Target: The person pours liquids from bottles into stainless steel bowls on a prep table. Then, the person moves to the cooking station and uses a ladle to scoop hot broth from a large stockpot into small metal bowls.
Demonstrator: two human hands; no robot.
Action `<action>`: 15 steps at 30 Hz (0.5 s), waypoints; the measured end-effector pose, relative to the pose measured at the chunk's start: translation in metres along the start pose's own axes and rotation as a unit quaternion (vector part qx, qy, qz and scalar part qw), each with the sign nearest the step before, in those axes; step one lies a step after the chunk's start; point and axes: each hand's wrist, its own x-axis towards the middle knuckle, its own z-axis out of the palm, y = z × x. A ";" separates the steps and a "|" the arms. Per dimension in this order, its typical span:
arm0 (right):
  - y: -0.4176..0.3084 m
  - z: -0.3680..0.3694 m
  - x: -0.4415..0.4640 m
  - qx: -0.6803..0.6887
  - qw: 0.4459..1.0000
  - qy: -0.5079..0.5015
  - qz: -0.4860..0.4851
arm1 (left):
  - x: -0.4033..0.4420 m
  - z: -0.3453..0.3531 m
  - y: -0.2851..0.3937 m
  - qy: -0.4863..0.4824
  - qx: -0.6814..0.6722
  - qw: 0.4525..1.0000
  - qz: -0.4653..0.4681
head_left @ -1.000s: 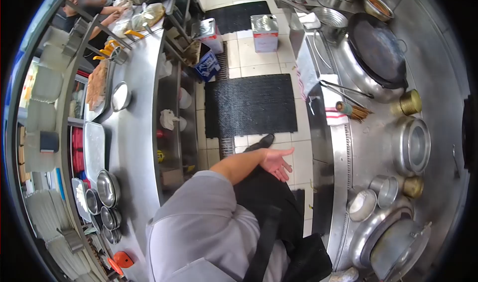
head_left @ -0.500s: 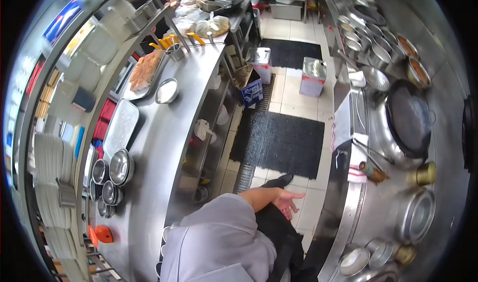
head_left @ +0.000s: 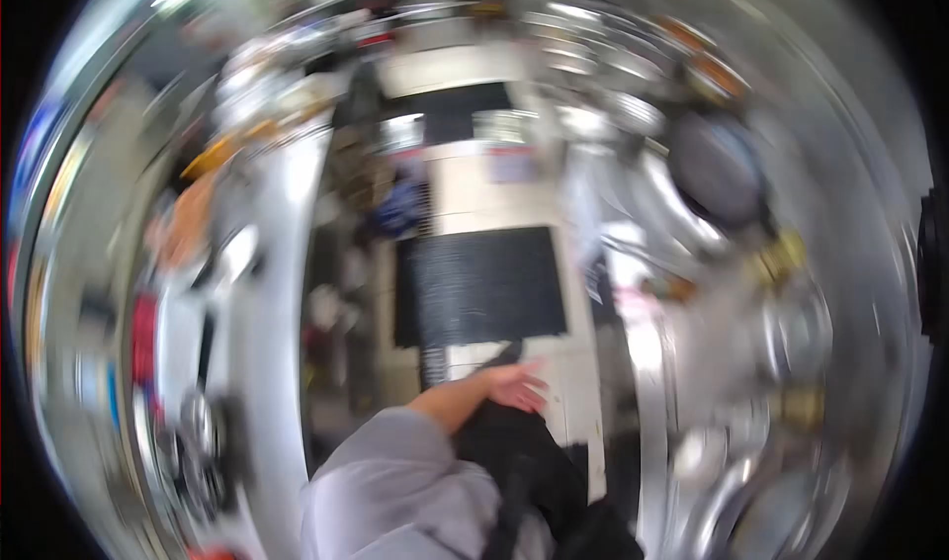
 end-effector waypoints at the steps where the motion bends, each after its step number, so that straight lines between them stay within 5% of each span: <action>1: -0.002 -0.025 -0.008 0.008 1.000 -0.001 -0.010 | 0.001 0.000 0.005 0.006 -0.018 1.000 0.017; 3: -0.002 -0.056 -0.018 0.006 0.999 -0.011 -0.032 | -0.014 0.001 0.022 0.046 -0.056 0.996 0.053; 4: -0.004 -0.005 -0.037 0.010 0.987 0.138 -0.080 | -0.028 0.006 0.024 0.054 -0.046 0.992 0.101; 7: -0.017 -0.051 -0.017 0.075 0.996 0.030 0.041 | -0.043 -0.042 0.026 0.110 -0.045 0.983 0.138; 8: -0.024 -0.056 -0.014 0.075 0.991 0.066 0.086 | -0.051 -0.068 0.021 0.111 -0.015 0.981 0.158; 10: -0.037 -0.030 -0.022 0.114 0.981 0.128 0.089 | -0.071 -0.082 0.022 0.189 0.007 0.970 0.150; 15: -0.047 -0.033 -0.002 0.232 0.963 0.048 0.124 | -0.072 -0.093 0.048 0.263 -0.005 0.954 0.146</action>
